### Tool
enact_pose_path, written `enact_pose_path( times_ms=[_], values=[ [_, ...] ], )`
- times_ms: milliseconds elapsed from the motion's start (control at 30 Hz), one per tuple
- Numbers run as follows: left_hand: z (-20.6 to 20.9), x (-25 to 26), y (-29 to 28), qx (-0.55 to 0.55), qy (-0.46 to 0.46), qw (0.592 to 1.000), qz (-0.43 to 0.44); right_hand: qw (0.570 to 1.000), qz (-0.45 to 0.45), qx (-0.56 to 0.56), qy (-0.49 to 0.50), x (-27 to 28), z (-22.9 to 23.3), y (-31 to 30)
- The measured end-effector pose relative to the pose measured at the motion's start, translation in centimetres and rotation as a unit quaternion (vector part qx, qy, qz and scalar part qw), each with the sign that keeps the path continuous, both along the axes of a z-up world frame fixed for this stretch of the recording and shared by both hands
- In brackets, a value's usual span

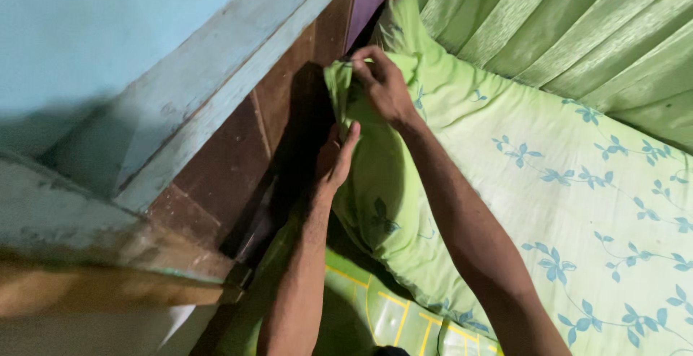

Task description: The person spreads a light green floral sheet over a mattress, tucks the edges under, and smooths the surface. They then place a pink pillow on the bed and briefly handle a green cloth from a nearby table.

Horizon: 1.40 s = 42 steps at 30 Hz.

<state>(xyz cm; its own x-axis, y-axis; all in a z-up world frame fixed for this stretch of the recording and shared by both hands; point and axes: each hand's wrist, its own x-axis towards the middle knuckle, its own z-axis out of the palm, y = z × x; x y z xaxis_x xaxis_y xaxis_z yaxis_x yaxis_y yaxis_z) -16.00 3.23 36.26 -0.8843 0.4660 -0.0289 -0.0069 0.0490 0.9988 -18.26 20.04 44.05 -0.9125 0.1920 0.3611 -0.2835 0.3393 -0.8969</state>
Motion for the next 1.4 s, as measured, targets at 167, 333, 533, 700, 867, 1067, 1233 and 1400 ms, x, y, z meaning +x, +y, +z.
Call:
enact_pose_path(
  times_ms=[167, 333, 533, 700, 867, 1067, 1233, 1400],
  values=[
    [-0.4, -1.2, 3.5, -0.084, 0.025, 0.996, 0.004, 0.949, 0.111, 0.284, 0.076, -1.2, 1.9, -0.5],
    [-6.0, -3.0, 6.2, -0.079, -0.031, 0.99, 0.112, 0.921, -0.078, 0.366, -0.108, 3.9, 3.1, 0.8],
    [-10.7, -4.8, 8.1, 0.097, -0.076, 0.982, 0.145, 0.845, 0.013, 0.534, 0.033, 9.0, 1.7, 2.1],
    [-12.4, -4.7, 8.6, 0.202, -0.319, 0.923, 0.075, 0.801, 0.036, 0.587, 0.113, 10.3, -0.4, 2.4],
    [-15.7, -5.3, 8.7, 0.204, -0.283, 0.931, 0.107, 0.794, 0.004, 0.606, 0.037, 10.7, -0.9, 2.6],
    [-15.1, -4.3, 6.7, 0.037, 0.005, 0.922, 0.385, 0.78, -0.037, 0.624, -0.03, 10.3, -2.0, 0.1],
    [-12.9, 1.3, 2.3, -0.088, 0.305, 0.857, 0.407, 0.792, -0.045, 0.608, 0.002, 10.3, -2.9, -0.2],
    [-15.0, 3.1, 2.2, 0.014, 0.191, 0.967, 0.167, 0.802, -0.044, 0.595, 0.023, 10.1, -3.6, -0.2]
  ],
)
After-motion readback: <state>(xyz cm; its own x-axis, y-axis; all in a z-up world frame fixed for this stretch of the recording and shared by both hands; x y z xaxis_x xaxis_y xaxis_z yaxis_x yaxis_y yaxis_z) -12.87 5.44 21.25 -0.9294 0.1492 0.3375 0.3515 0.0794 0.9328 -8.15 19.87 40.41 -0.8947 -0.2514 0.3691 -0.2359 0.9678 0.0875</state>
